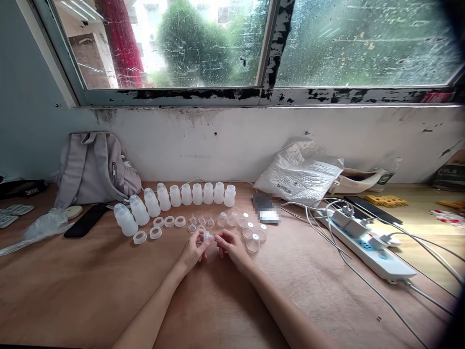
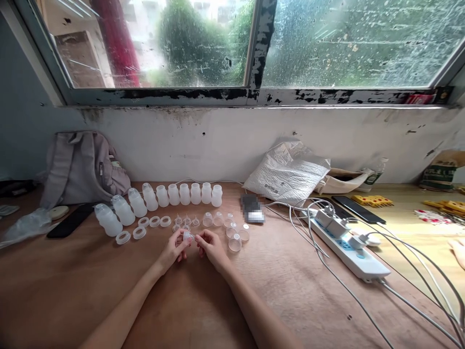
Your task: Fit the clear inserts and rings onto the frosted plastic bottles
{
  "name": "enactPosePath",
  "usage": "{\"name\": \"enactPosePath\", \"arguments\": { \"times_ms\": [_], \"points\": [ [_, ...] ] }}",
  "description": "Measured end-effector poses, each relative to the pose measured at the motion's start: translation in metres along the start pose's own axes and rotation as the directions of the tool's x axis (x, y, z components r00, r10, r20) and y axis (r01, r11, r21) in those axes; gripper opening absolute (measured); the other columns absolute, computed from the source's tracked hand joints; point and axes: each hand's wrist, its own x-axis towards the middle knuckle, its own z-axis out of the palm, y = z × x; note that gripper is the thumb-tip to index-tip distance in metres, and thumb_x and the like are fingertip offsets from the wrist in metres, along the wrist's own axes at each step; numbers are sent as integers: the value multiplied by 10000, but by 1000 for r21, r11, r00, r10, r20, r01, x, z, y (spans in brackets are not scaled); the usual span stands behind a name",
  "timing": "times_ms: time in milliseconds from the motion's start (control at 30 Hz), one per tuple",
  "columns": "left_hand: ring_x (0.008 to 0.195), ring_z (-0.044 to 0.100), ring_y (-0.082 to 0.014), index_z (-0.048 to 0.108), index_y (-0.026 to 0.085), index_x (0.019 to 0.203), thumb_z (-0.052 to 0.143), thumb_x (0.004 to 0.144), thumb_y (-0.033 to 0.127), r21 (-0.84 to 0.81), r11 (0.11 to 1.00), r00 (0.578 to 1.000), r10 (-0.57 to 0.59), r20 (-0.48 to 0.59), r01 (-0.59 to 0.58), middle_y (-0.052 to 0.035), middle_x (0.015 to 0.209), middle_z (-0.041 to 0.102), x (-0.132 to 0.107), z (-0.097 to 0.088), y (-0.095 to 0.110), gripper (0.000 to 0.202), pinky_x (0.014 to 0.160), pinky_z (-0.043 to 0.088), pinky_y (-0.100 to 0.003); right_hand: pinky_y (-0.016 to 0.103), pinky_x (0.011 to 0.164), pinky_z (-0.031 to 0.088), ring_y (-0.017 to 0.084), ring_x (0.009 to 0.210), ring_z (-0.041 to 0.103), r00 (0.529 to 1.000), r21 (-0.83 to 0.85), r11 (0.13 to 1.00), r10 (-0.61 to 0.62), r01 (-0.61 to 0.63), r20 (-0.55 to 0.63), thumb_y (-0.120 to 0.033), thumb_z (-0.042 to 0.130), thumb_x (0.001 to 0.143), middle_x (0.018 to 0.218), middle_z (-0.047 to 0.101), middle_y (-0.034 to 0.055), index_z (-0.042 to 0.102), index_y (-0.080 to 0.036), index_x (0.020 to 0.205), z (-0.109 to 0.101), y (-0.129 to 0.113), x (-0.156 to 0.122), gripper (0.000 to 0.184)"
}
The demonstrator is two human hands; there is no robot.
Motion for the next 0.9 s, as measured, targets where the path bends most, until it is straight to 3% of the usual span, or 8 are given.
{"name": "enactPosePath", "arguments": {
  "times_ms": [133,233,300,367,467,633,767,900],
  "points": [
    [355,437,-43,463,170,908,498,735,483,129,990,997,66,-33,-61,-6,740,581,-1,1,-2,359,326,302,-163,194,395,343,63,391,437,1000,16,1000,-9,9,14,-438,573,703,552,501,-45,493,-160,640,-1,0,0,296],
    [534,547,-106,503,179,949,521,731,451,301,942,985,169,-39,-150,-26,760,596,-1,-8,1,349,501,433,-209,197,387,342,63,382,433,1000,18,1000,-10,10,-7,-449,567,704,572,505,-42,484,-163,659,-5,3,2,301],
    [650,576,-142,515,199,1010,529,730,436,443,878,970,233,-68,-180,-39,799,603,5,-22,7,368,613,452,-244,195,376,337,58,372,428,998,30,999,-19,21,-60,-452,564,705,593,500,-43,474,-166,675,-9,6,4,302],
    [627,574,-151,495,210,1068,497,751,429,581,805,946,273,-176,-124,-42,801,610,18,-41,16,385,621,444,-266,192,369,330,52,364,426,993,40,999,-30,35,-116,-446,563,709,607,492,-44,465,-165,676,-12,7,6,299],
    [668,583,-184,442,203,1151,458,784,366,786,617,889,341,-304,32,-47,788,625,44,-73,36,401,661,424,-295,191,363,328,51,361,425,990,34,999,-33,38,-141,-438,569,705,600,487,-44,464,-164,673,-12,9,7,295],
    [807,591,-249,363,166,1228,375,823,349,904,332,903,241,-357,268,-98,841,639,86,-99,66,445,671,414,-312,186,361,325,55,363,426,992,6,999,-38,39,-124,-426,581,697,568,473,-50,484,-160,683,-10,11,7,284],
    [846,581,-297,406,128,1182,381,816,336,902,284,890,231,-393,325,-165,906,620,109,-100,71,421,670,416,-356,193,362,330,56,360,425,991,8,999,-47,49,-127,-446,589,680,574,486,-42,496,-158,684,-11,12,7,303],
    [791,587,-301,509,125,1030,392,810,320,901,265,879,247,-408,343,-155,816,620,117,-98,65,316,635,421,-366,196,354,335,63,364,430,990,19,999,-43,46,-134,-476,593,660,570,491,-38,505,-161,685,-12,11,7,329]
  ]
}}
